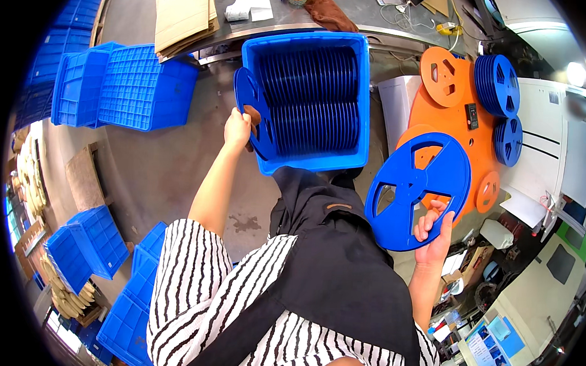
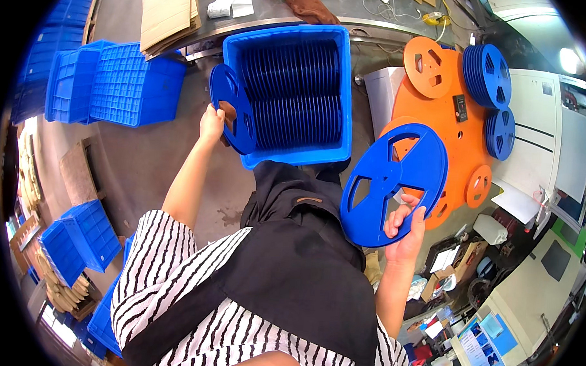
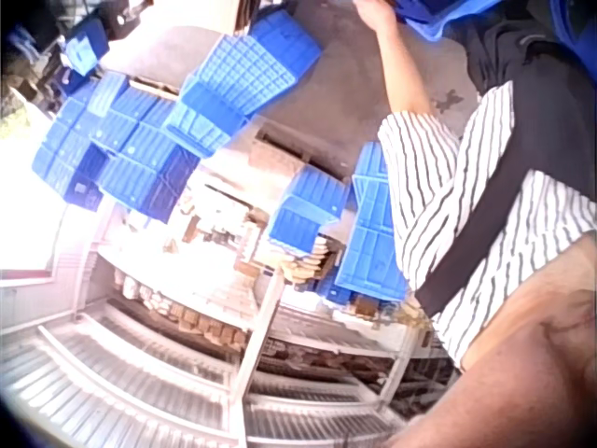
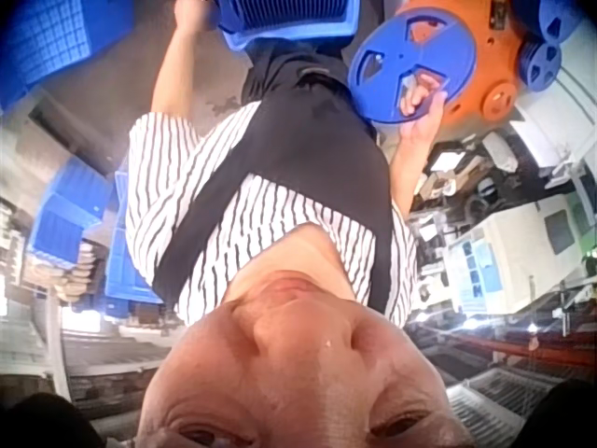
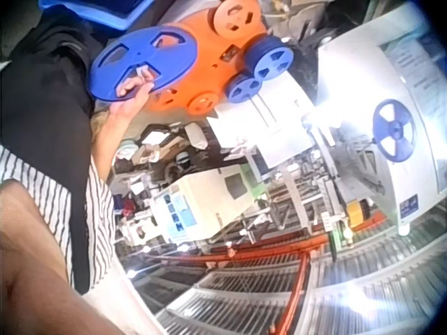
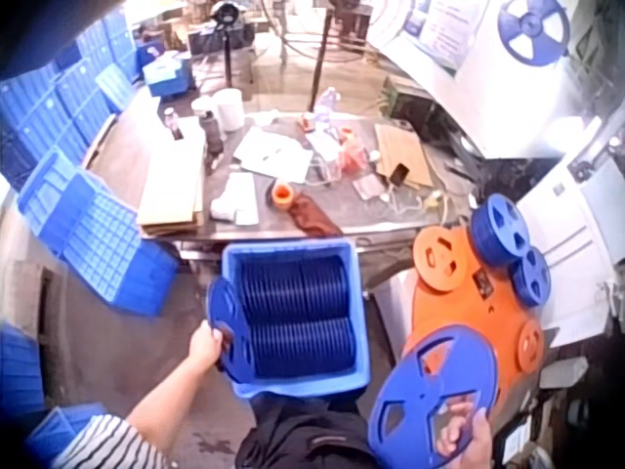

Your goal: The person wipes blue plastic spools with a brown cloth, handling them one at a time. They pick up each spool from a blue crate, wipe the surface, and place it into a stack on an orange table.

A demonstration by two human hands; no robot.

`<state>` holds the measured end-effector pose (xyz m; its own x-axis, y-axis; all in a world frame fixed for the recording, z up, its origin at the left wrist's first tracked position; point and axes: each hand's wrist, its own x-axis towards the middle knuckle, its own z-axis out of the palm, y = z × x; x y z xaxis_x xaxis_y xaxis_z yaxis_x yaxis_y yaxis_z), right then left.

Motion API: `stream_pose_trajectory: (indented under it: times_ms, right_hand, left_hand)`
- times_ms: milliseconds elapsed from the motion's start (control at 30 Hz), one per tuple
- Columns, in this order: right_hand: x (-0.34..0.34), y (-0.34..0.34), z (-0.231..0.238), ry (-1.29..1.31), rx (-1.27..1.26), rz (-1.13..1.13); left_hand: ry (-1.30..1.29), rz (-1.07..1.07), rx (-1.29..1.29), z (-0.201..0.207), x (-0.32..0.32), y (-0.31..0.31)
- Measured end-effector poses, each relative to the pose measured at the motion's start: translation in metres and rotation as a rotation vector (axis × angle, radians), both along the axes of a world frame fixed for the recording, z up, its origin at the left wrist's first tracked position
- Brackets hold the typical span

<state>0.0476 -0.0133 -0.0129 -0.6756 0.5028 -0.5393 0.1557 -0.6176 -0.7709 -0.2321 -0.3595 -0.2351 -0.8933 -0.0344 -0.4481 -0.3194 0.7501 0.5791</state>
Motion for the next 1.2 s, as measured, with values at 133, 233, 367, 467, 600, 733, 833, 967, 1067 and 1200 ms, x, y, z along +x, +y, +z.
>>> stream_pose_trajectory:
  times_ms: [133,233,367,467,600,733,833,967,1067,1200]
  right_hand:
    - [0.006,0.001,0.000,-0.014,0.008,-0.034]
    - [0.009,0.001,-0.001,-0.021,0.016,-0.051]
    - [0.014,0.001,0.001,-0.032,0.017,-0.078]
    - [0.016,-0.001,0.002,-0.055,0.038,-0.083]
    - [0.018,-0.001,0.005,-0.073,0.046,-0.089]
    - [0.019,-0.001,0.001,-0.071,0.040,-0.112]
    - [0.019,-0.002,0.003,-0.077,0.047,-0.111]
    - [0.012,-0.004,0.004,-0.080,0.058,-0.072]
    - [0.009,-0.006,0.005,-0.089,0.067,-0.061]
    - [0.004,-0.008,0.005,-0.118,0.085,-0.065]
  left_hand:
    - [-0.023,-0.063,-0.085,-0.029,-0.019,-0.004]
    - [0.009,-0.123,-0.173,-0.061,-0.031,-0.009]
    - [-0.008,-0.173,-0.109,-0.091,-0.049,-0.017]
    - [-0.022,-0.179,-0.045,-0.100,-0.053,-0.016]
    - [-0.101,-0.132,0.051,-0.107,-0.055,-0.019]
    - [-0.223,-0.062,0.144,-0.053,-0.052,-0.002]
    - [-0.150,-0.064,0.215,-0.055,-0.051,-0.001]
    - [-0.083,-0.097,0.172,-0.091,-0.052,-0.010]
    - [0.012,-0.103,0.157,-0.118,-0.050,-0.014]
    - [-0.234,0.003,0.369,-0.125,-0.054,-0.009]
